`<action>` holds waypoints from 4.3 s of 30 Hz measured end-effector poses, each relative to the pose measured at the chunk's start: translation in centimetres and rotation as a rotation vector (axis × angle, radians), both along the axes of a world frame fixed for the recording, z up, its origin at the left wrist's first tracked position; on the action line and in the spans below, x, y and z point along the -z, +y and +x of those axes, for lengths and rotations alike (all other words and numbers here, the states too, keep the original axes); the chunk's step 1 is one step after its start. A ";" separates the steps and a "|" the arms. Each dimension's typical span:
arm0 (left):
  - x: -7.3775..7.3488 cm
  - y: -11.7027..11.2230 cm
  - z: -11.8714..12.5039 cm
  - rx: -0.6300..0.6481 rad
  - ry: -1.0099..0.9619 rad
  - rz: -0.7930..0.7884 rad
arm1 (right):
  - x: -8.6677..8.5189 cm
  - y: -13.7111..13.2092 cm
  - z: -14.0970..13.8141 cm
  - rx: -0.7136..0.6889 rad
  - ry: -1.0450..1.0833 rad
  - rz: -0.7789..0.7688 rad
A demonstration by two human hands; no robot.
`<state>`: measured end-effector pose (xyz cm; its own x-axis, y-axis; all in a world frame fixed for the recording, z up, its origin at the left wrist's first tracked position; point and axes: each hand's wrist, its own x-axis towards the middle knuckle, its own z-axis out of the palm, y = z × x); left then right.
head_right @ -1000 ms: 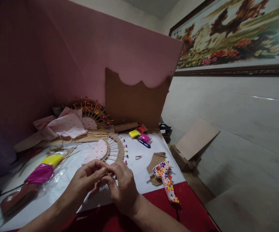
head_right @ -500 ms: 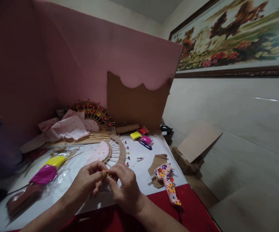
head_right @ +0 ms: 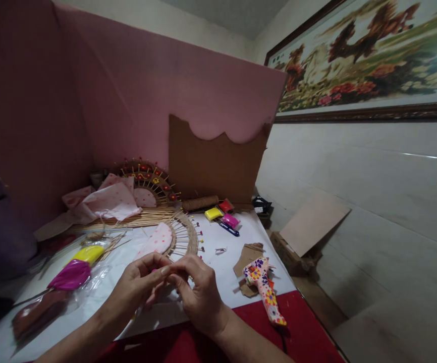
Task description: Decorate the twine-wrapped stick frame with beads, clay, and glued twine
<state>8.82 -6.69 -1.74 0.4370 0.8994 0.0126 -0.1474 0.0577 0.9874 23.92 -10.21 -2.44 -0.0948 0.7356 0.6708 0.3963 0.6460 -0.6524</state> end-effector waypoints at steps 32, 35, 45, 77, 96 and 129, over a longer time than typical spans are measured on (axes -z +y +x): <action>-1.9 -0.9 0.0 -0.069 -0.114 -0.201 | 0.2 0.2 -0.1 -0.001 0.275 -0.215; -2.7 -1.0 -0.1 -0.124 -0.161 -0.257 | 0.3 0.6 0.3 -0.028 0.372 -0.276; -2.1 -0.9 0.2 0.001 -0.170 -0.203 | 0.4 0.6 0.2 -0.140 0.355 -0.332; -0.2 -0.2 -0.1 -0.022 0.047 0.027 | 0.2 0.1 0.1 -0.019 0.034 -0.150; -0.2 -0.5 0.2 0.070 -0.010 -0.063 | 0.5 0.4 0.2 -0.065 0.180 -0.174; -1.1 -0.3 0.1 -0.065 -0.087 -0.189 | 0.1 1.8 0.7 -0.294 0.858 -0.617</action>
